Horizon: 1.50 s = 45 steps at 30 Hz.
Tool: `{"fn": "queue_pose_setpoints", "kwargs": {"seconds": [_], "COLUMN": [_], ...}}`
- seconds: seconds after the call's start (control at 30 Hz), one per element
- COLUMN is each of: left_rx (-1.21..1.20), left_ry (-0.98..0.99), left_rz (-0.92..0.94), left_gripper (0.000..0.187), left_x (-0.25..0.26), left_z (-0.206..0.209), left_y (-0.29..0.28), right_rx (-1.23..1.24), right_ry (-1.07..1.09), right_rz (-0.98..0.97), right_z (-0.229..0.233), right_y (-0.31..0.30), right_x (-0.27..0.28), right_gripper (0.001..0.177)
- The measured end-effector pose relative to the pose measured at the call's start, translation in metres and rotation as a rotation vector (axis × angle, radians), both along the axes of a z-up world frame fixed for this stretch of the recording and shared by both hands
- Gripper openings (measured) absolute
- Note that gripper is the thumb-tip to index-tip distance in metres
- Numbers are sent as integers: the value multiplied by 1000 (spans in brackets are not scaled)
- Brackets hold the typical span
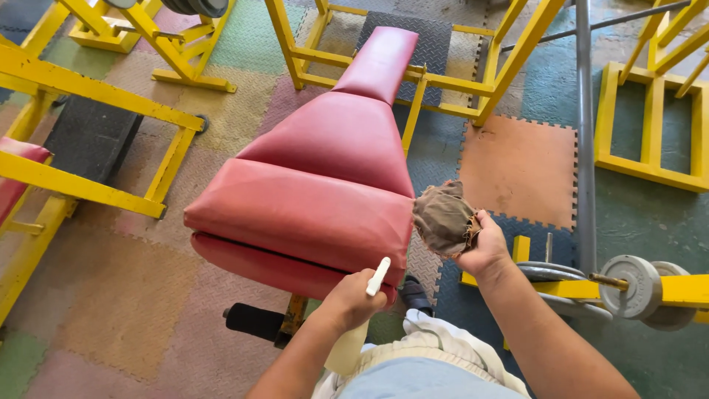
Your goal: Cleaning and wiping down various gym equipment using a spray bottle and a cloth.
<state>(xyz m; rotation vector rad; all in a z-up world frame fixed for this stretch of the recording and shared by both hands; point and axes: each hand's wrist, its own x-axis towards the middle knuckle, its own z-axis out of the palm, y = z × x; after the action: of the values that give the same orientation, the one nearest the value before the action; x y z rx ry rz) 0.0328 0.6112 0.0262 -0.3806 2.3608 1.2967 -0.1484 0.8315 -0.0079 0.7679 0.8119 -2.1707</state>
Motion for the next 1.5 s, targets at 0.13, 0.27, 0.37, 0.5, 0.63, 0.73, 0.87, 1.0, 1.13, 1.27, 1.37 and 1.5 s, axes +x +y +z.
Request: {"fn": "queue_pose_setpoints", "kwargs": {"seconds": [0.13, 0.27, 0.37, 0.5, 0.63, 0.73, 0.87, 1.0, 1.13, 1.27, 1.37, 1.5], "left_rx": [-119, -123, -129, -142, -121, -154, -188, -186, -146, -341, -239, -100], "left_ry": [-19, -33, -7, 108, 118, 115, 94, 53, 196, 485, 525, 488], "left_rz": [70, 109, 126, 196, 228, 186, 159, 211, 420, 413, 470, 513], "left_gripper": [27, 24, 26, 31, 28, 26, 25, 31, 52, 55, 59, 62], "left_x": [-4, -6, -10, -16, -21, -22, -21, -16, -8, 4, 7, 11], "left_z": [-3, 7, 4, 0, 22, 38, 33, 27, 10, -42, -54, -74], "left_y": [-3, -2, -3, -10, -11, -5, -1, -6, -17, -28, -28, -24], "right_rx": [-17, -5, 32, 7, 57, 69, 170, 403, 801, 730, 1239, 1247], "right_ry": [34, 28, 29, 36, 24, 58, 70, 367, 985, 1328, 1861, 1544], "right_rz": [-14, -11, -27, -21, -14, -1, -53, 28, 537, 736, 997, 1241], "right_z": [-15, 11, 12, -3, 10, 0, -15, -36, -71, -32, -67, -49], "right_y": [13, 10, 10, 14, 7, 6, 2, -9, -34, -78, -84, -94], "right_x": [-7, -1, -2, -6, -4, -7, -11, -4, 32, 92, 104, 58], "right_gripper": [57, 55, 55, 56, 56, 54, 49, 45, 32, 45, 54, 52]}}
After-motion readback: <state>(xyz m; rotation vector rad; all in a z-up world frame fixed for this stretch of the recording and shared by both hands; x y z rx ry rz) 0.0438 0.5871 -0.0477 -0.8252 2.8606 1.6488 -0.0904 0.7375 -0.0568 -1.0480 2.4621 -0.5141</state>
